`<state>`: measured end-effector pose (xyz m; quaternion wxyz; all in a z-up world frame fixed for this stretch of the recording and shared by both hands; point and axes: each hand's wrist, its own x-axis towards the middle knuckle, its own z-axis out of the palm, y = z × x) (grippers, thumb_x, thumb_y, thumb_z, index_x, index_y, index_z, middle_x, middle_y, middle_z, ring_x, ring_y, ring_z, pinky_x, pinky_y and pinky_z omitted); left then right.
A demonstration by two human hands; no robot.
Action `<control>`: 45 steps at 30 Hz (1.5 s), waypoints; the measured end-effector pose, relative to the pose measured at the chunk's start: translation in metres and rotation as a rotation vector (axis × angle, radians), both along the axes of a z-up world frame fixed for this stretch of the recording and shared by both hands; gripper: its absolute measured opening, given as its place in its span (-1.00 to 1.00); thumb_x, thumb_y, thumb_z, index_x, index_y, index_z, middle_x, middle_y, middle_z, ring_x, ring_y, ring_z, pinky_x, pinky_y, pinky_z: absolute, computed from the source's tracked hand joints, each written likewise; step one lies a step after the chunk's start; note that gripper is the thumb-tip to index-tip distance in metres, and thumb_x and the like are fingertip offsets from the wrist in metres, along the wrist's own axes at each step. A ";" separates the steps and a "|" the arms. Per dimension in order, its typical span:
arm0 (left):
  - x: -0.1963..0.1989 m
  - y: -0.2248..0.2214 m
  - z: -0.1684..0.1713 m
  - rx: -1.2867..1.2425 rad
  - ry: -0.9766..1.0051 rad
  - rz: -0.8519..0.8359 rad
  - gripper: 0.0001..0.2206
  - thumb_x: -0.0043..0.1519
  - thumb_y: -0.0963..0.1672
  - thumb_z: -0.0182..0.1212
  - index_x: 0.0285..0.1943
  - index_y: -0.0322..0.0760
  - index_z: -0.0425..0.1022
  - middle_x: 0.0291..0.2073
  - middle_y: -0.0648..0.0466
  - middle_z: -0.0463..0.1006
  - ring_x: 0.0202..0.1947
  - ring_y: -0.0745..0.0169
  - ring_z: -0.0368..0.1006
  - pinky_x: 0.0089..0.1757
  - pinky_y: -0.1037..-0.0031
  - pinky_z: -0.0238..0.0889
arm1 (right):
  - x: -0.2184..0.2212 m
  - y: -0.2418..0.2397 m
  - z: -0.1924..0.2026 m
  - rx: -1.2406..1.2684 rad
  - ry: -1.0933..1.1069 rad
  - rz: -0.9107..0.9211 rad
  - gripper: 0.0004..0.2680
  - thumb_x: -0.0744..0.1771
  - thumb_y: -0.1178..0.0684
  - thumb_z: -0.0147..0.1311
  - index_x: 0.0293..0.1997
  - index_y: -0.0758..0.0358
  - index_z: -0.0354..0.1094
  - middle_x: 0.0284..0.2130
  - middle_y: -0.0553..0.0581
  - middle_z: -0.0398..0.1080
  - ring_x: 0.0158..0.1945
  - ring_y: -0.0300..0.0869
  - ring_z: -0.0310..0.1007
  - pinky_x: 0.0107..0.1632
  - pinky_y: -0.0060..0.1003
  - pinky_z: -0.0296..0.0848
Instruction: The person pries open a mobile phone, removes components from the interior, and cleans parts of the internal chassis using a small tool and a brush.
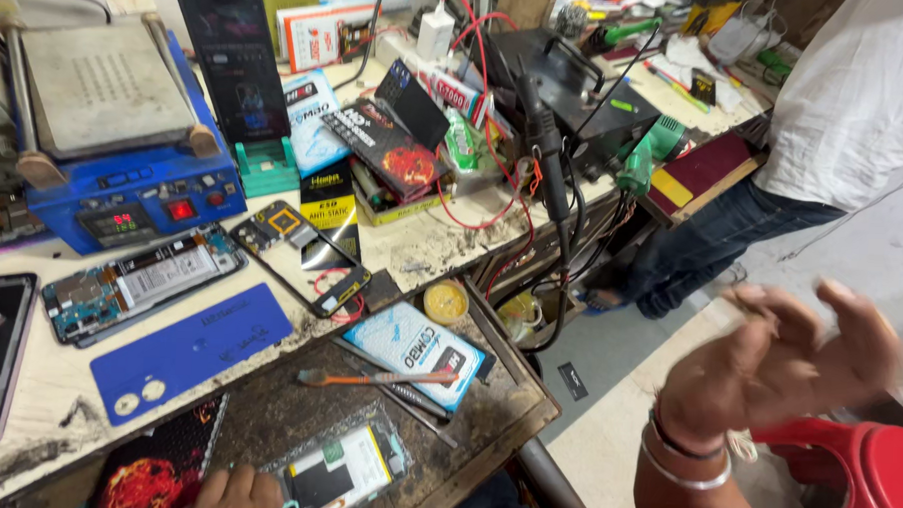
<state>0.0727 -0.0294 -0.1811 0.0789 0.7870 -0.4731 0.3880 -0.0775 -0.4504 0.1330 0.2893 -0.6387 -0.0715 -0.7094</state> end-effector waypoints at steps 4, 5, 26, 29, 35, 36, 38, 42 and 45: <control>-0.009 0.003 0.020 0.435 0.494 0.208 -0.91 0.04 -0.14 0.14 -0.50 -0.23 0.43 -0.54 0.05 0.40 -0.47 0.12 0.38 -0.37 0.27 0.32 | 0.007 0.032 -0.032 -0.049 0.094 0.047 -0.63 0.44 0.14 0.16 0.38 0.19 0.06 0.18 0.19 0.24 -0.02 -0.20 0.41 0.00 -0.34 0.59; -0.010 0.000 0.028 0.611 0.582 0.231 -0.86 0.18 -0.13 0.11 -0.42 -0.24 0.46 -0.44 0.05 0.44 -0.40 0.14 0.41 -0.28 0.24 0.37 | 0.005 0.047 -0.044 -0.070 0.176 0.147 -0.65 0.40 0.13 0.14 0.33 0.20 0.09 0.15 0.19 0.27 -0.03 -0.16 0.42 -0.01 -0.32 0.58; -0.010 -0.023 0.161 0.848 1.315 0.350 -0.75 0.36 -0.03 0.01 0.07 -0.25 0.37 -0.05 0.07 0.38 0.10 0.30 0.33 0.20 0.38 0.25 | 0.010 0.099 -0.065 0.429 0.457 0.752 -0.65 0.40 0.15 0.18 0.31 0.33 0.14 -0.11 0.20 0.37 -0.28 -0.20 0.45 -0.26 -0.33 0.55; -0.018 -0.022 0.162 0.709 1.285 0.378 -0.78 0.30 -0.04 0.11 0.03 -0.18 0.42 -0.05 0.10 0.42 0.11 0.26 0.35 0.17 0.36 0.27 | -0.001 0.125 -0.089 0.625 1.180 1.278 -0.60 0.36 0.12 0.20 0.30 0.37 0.09 -0.03 0.16 0.37 -0.25 -0.28 0.40 -0.19 -0.38 0.46; -0.054 -0.018 0.208 0.277 1.009 0.258 -0.38 -0.23 0.00 0.59 -0.05 -0.34 0.46 0.00 -0.11 0.44 0.13 -0.17 0.31 -0.04 0.13 0.30 | -0.010 0.172 -0.106 0.851 1.639 1.585 -0.52 0.43 0.07 0.10 0.52 0.32 -0.04 0.06 0.12 0.31 -0.13 -0.28 0.42 -0.05 -0.39 0.47; -0.051 -0.016 0.216 0.430 1.147 0.329 -0.50 -0.10 -0.02 0.54 -0.05 -0.25 0.45 -0.01 0.01 0.42 0.11 0.02 0.29 -0.01 0.24 0.33 | -0.006 0.174 -0.107 0.852 1.677 1.578 -0.51 0.41 0.07 0.09 0.51 0.30 -0.07 0.04 0.13 0.31 -0.17 -0.25 0.45 -0.10 -0.35 0.52; -0.055 -0.018 0.226 0.360 1.070 0.333 -0.58 -0.12 -0.08 0.52 -0.12 -0.23 0.49 -0.05 0.00 0.45 0.09 -0.02 0.31 -0.16 0.17 0.35 | 0.003 0.177 -0.110 0.889 1.730 1.590 -0.50 0.39 0.10 0.07 0.50 0.28 -0.12 0.02 0.16 0.32 -0.23 -0.20 0.49 -0.16 -0.27 0.59; -0.059 -0.009 0.219 0.169 0.852 0.260 -0.58 -0.25 -0.05 0.51 -0.24 -0.24 0.52 -0.15 0.07 0.48 0.04 0.08 0.36 -0.18 0.23 0.33 | 0.005 0.183 -0.121 0.952 1.714 1.673 -0.46 0.41 0.13 0.04 0.57 0.28 -0.21 0.04 0.23 0.30 -0.21 -0.19 0.47 -0.12 -0.25 0.57; -0.054 -0.007 0.219 0.254 0.944 0.242 -0.55 -0.22 -0.04 0.52 -0.18 -0.28 0.52 -0.20 0.08 0.47 -0.01 0.11 0.35 -0.16 0.31 0.34 | 0.009 0.185 -0.122 0.976 1.686 1.709 -0.44 0.42 0.11 0.05 0.61 0.30 -0.25 0.05 0.25 0.26 -0.20 -0.20 0.44 -0.09 -0.25 0.56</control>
